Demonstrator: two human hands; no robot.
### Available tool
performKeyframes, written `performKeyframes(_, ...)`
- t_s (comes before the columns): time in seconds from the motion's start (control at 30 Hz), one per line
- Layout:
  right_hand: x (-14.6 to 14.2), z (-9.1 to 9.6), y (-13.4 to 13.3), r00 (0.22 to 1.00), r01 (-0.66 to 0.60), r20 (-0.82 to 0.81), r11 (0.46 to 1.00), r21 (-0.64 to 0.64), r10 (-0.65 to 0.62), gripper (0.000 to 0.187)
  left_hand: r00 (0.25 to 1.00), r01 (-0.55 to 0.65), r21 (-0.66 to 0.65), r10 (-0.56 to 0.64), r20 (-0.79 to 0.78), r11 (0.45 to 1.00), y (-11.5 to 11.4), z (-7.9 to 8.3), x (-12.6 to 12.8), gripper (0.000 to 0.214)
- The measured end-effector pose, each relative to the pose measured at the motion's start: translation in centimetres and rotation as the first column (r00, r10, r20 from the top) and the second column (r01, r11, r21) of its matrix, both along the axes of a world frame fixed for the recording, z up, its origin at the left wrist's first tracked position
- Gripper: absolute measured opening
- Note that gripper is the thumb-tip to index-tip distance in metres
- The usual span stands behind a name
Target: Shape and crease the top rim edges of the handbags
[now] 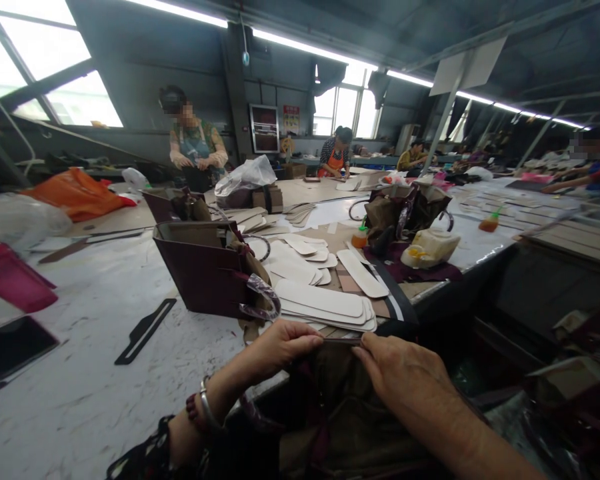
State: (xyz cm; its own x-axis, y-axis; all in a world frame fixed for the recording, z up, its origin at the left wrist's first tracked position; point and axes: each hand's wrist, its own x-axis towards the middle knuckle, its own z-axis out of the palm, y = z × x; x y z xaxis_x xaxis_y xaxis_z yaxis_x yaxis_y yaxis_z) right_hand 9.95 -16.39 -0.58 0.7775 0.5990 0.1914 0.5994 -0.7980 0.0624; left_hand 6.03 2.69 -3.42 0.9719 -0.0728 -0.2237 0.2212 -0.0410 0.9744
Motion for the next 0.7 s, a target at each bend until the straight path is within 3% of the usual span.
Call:
performKeyframes(0.63,0.12,-0.31,0.23,0.995,0.032,0.093,0.998,-0.045,-0.028,0.012,1.000,-0.028,0.015,0.028,-0.008,1.000,-0.28,-0.13,-0.54,0.037)
performKeyframes(0.7,0.26,-0.46,0.15,0.994,0.028,0.105,0.999,-0.032,-0.025,0.019,0.999,-0.037,0.009,0.037,-0.010,0.999,-0.33,-0.09,-0.67,0.036)
